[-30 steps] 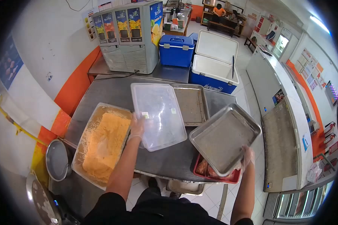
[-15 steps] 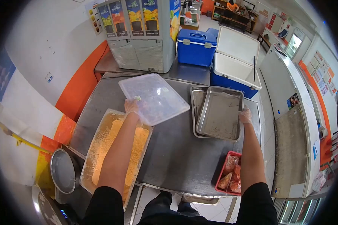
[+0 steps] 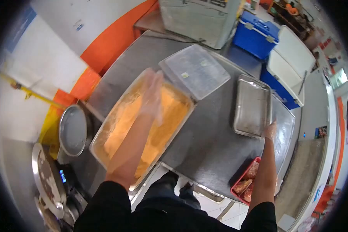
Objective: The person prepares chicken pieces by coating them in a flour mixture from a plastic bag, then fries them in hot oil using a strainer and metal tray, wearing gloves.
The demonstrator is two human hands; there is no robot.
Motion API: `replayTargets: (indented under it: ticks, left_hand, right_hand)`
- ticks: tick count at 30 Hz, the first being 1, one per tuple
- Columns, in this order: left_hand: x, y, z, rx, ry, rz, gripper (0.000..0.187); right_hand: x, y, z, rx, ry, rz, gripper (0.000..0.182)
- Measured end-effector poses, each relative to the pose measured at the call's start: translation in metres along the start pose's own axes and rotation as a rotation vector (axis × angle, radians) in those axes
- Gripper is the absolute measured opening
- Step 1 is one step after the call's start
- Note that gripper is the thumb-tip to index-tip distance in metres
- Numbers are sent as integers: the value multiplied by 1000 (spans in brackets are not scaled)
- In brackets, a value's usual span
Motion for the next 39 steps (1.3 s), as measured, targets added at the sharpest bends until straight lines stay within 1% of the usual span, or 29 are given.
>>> replayTargets:
  ticks: [1, 2, 3, 4, 5, 6, 7, 8, 9, 10, 11, 12, 14, 15, 17, 18, 21, 22, 24, 26, 29, 31, 32, 33, 34, 35, 36, 37, 39]
  left_hand:
    - [6, 49, 32, 66, -126, -49, 61]
    - [12, 98, 64, 134, -262, -95, 54]
    - [-25, 156, 88, 282, -308, -184, 52]
    - [-25, 195, 136, 403, -180, -359, 48]
    - [-31, 226, 181, 621, -250, -356, 51]
    - [-50, 256, 221, 759, -165, -473, 54]
    - [-69, 283, 259, 894, -72, -589, 58]
    - [-103, 301, 284, 912, 85, -599, 60]
    - [-132, 315, 304, 924, 246, -604, 63]
    - [-155, 314, 310, 794, 448, -533, 61]
    - [-176, 305, 316, 653, 640, -451, 60]
    - [-189, 297, 314, 640, 603, -393, 56]
    - [-221, 294, 299, 640, 501, -305, 46]
    - [-234, 297, 295, 655, 445, -274, 41]
    - [-264, 294, 306, 772, 445, 114, 34]
    - [-272, 290, 321, 830, 438, 309, 31]
    - [-232, 304, 382, 858, 344, -128, 19]
    - [-248, 315, 404, 893, 327, 32, 17]
    - [-308, 352, 437, 939, 282, 341, 13]
    - [-330, 390, 459, 810, 154, 112, 13]
    - [-343, 433, 480, 596, -34, -206, 18]
    - [-360, 448, 507, 371, -3, 472, 20]
    - [-334, 458, 514, 640, 152, 248, 17]
    - [-301, 461, 526, 878, 359, 57, 14]
    - [-293, 465, 522, 847, 354, 198, 10]
    - [-306, 474, 515, 877, 417, 239, 12]
    - [-269, 475, 519, 888, 461, 168, 27]
    - [-237, 481, 531, 1008, 519, -79, 43]
    - [-236, 494, 540, 913, 509, -164, 54]
  right_hand:
    - [-15, 8, 3, 164, 52, -145, 41]
    - [-38, 9, 8, 68, 14, -269, 34]
    - [-70, 26, 30, -33, -23, -386, 27]
    - [-98, 36, 54, -131, -59, -500, 23]
    - [-110, 23, 78, -175, -96, -667, 22]
    - [-122, 12, 105, -227, -137, -829, 25]
    - [-148, 13, 138, -336, -175, -980, 26]
    - [-184, 19, 173, -447, -211, -1132, 27]
    - [-217, 28, 207, -574, -271, -1196, 29]
    - [-244, 38, 240, -700, -332, -1253, 36]
    - [-265, 37, 270, -850, -287, -1318, 51]
    - [-284, 37, 297, -999, -237, -1378, 72]
    - [-316, 55, 344, -1265, -204, -1322, 105]
    - [-326, 67, 354, -1284, -119, -1260, 109]
    - [-344, 95, 368, -1333, 53, -1113, 117]
    - [-350, 124, 363, -1223, 99, -1121, 98]
    - [-349, 98, 347, -907, 513, -1026, 61]
    - [-354, 119, 348, -872, 456, -1099, 32]
    - [-371, 158, 360, -860, 574, -1066, 34]
    - [-388, 182, 376, -841, 710, -964, 33]
    - [-386, 196, 396, -504, 787, -922, 27]
    - [-374, 184, 416, -685, 536, -943, 25]
    - [-369, 175, 432, -691, 544, -981, 25]
    - [-363, 164, 448, -706, 558, -1019, 25]
    - [-364, 159, 467, -768, 579, -1012, 24]
    - [-364, 153, 483, -824, 598, -998, 23]
    - [-354, 127, 501, -951, 569, -1027, 20]
    - [-345, 102, 519, -1067, 529, -1041, 17]
    - [-341, 98, 567, -1292, 593, -1024, 33]
Point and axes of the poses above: each hand's wrist, its own z-axis away from the middle knuckle, its own y-axis out of the back of the hand, x = y × z, the point moved 8 cm from there along -z, towards the middle knuckle, and after that the axes turned 1 degree about -x, right-handed, at the moved point
